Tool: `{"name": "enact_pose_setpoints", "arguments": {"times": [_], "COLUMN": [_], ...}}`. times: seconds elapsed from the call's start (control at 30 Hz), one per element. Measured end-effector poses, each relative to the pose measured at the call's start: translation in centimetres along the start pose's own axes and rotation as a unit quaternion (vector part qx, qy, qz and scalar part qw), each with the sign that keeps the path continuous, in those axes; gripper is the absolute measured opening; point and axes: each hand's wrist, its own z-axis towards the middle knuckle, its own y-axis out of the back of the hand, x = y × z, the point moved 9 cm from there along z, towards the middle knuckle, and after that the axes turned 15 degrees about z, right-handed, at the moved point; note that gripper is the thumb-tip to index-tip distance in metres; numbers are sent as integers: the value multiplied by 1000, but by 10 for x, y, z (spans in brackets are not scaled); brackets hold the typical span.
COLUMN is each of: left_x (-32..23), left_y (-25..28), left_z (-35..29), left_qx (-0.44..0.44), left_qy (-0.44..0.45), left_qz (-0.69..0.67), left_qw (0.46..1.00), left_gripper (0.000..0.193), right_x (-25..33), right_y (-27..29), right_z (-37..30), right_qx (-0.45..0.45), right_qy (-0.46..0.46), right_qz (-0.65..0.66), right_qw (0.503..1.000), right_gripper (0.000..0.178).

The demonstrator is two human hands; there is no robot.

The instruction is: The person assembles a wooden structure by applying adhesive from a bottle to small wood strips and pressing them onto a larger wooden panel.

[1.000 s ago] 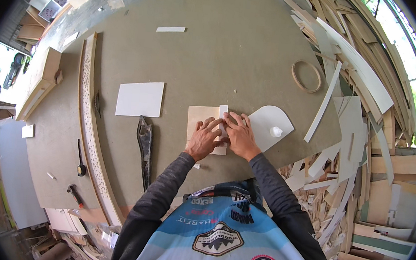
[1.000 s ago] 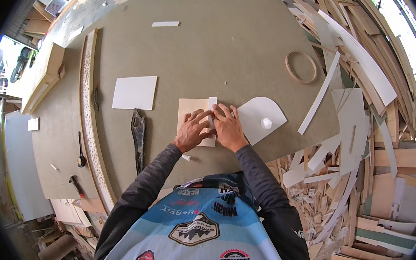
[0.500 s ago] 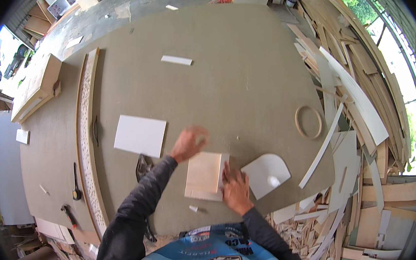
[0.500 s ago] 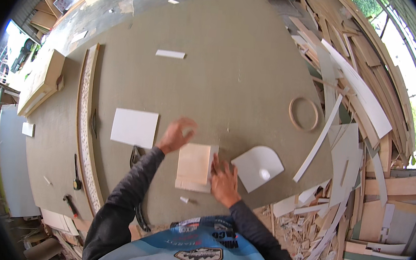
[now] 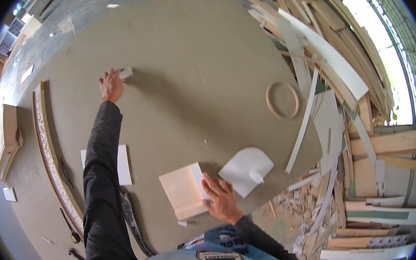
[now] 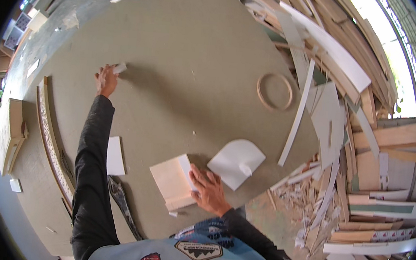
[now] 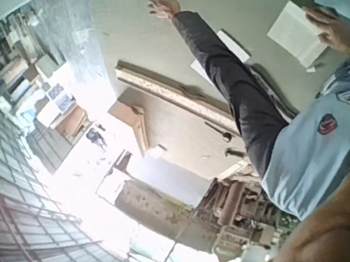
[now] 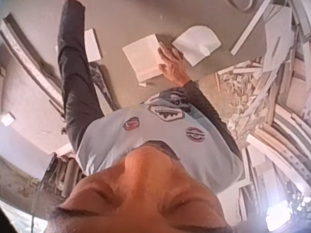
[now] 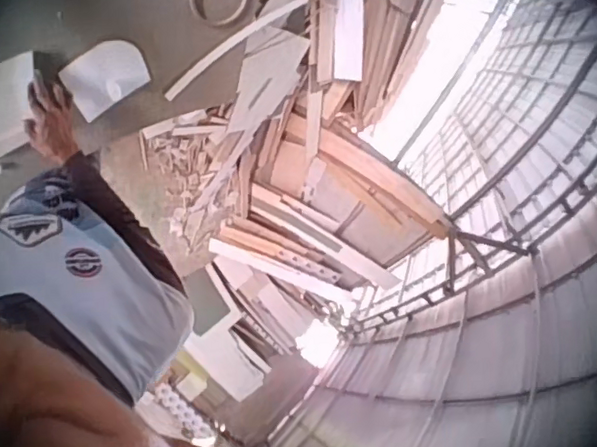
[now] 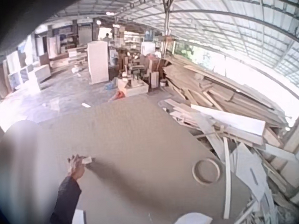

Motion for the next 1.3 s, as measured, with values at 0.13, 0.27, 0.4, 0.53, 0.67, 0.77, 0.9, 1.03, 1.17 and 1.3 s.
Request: {"name": "enact_pose_setpoints", "arguments": {"times": [0.13,0.27,0.4,0.53,0.67,0.77,0.9,1.03,1.17,1.3], "left_x": [6,25,7,-12,-59,-93,-130,-140,-147,-167], "left_y": [29,62,123,91,45,77,135,125,116,130], "left_z": [-64,-157,-276,-398,-489,-511,-504,-507,-509,-503], "left_qx": [-60,-149,-153,-44,98,52,68,58,93,154], "left_qy": [-25,31,85,157,258,163,107,143,194,225], "left_qz": [-30,-182,-316,-402,-602,-489,-466,-482,-521,-563], "left_qw": [997,972,933,901,750,856,876,863,826,781], "left_gripper": [37,37,37,35,34,33,38,33,32,34], "right_x": [-23,-75,-134,-114,-128,-142,-132,-128,-128,-107], "right_y": [13,49,74,116,109,102,103,99,95,74], "right_z": [-34,-99,-150,-107,-76,-69,-67,-51,-48,-57], "right_qx": [-130,-337,-477,-458,-405,-394,-410,-392,-386,-321], "right_qy": [45,-134,-232,-101,-24,-25,-38,-28,-4,33], "right_qz": [83,211,187,124,47,16,-7,-26,-4,140], "right_qw": [987,908,827,874,913,919,911,919,922,936], "right_gripper": [33,8,30,48,42,35,33,35,33,35]}}
